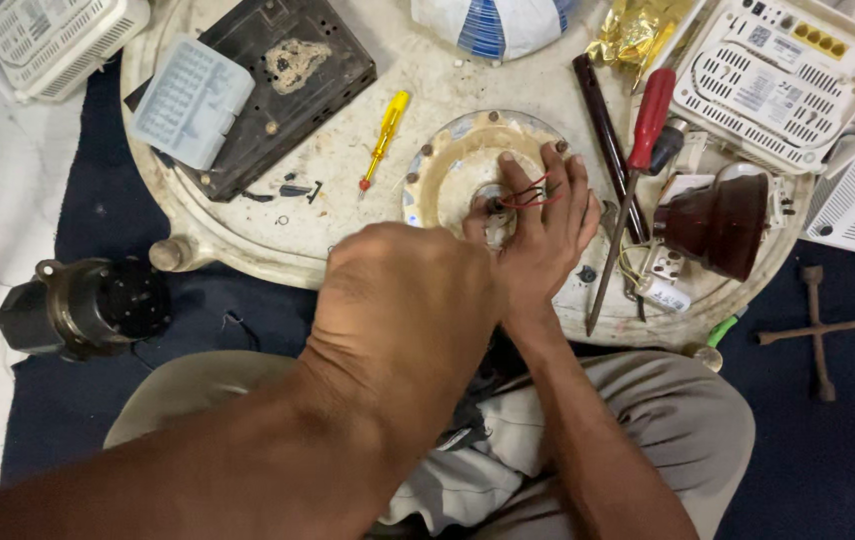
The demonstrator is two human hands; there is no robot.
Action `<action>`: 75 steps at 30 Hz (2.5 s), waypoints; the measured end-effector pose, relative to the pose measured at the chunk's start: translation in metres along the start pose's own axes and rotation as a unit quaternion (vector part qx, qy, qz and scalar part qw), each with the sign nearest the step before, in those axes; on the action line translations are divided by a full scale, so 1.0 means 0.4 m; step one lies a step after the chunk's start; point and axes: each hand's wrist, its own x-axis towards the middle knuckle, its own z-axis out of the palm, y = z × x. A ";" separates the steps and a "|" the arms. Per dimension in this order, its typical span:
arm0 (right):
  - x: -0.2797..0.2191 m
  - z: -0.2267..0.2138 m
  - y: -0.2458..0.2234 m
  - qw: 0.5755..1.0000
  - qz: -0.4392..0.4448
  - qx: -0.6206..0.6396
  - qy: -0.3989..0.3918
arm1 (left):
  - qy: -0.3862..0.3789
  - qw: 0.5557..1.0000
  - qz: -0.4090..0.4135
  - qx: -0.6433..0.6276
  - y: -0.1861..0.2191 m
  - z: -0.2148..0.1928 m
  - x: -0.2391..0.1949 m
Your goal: The person is repairing an electronic device, likely a fan motor, by using a screwdriver to tighten screws and manipulate wires. They work on a circular component with wires, adjusting and securing parts with tools.
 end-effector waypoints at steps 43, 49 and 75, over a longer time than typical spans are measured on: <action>0.008 -0.014 -0.006 1.000 -0.025 -0.004 0.016 | -0.088 0.967 0.238 0.041 -0.115 0.022 -0.025; 0.026 -0.018 0.008 0.998 -0.060 0.018 -0.005 | -0.137 0.944 0.291 0.076 -0.031 0.010 0.017; 0.023 -0.004 0.012 0.999 -0.042 0.014 -0.014 | -0.032 0.994 0.049 0.093 -0.026 0.024 -0.071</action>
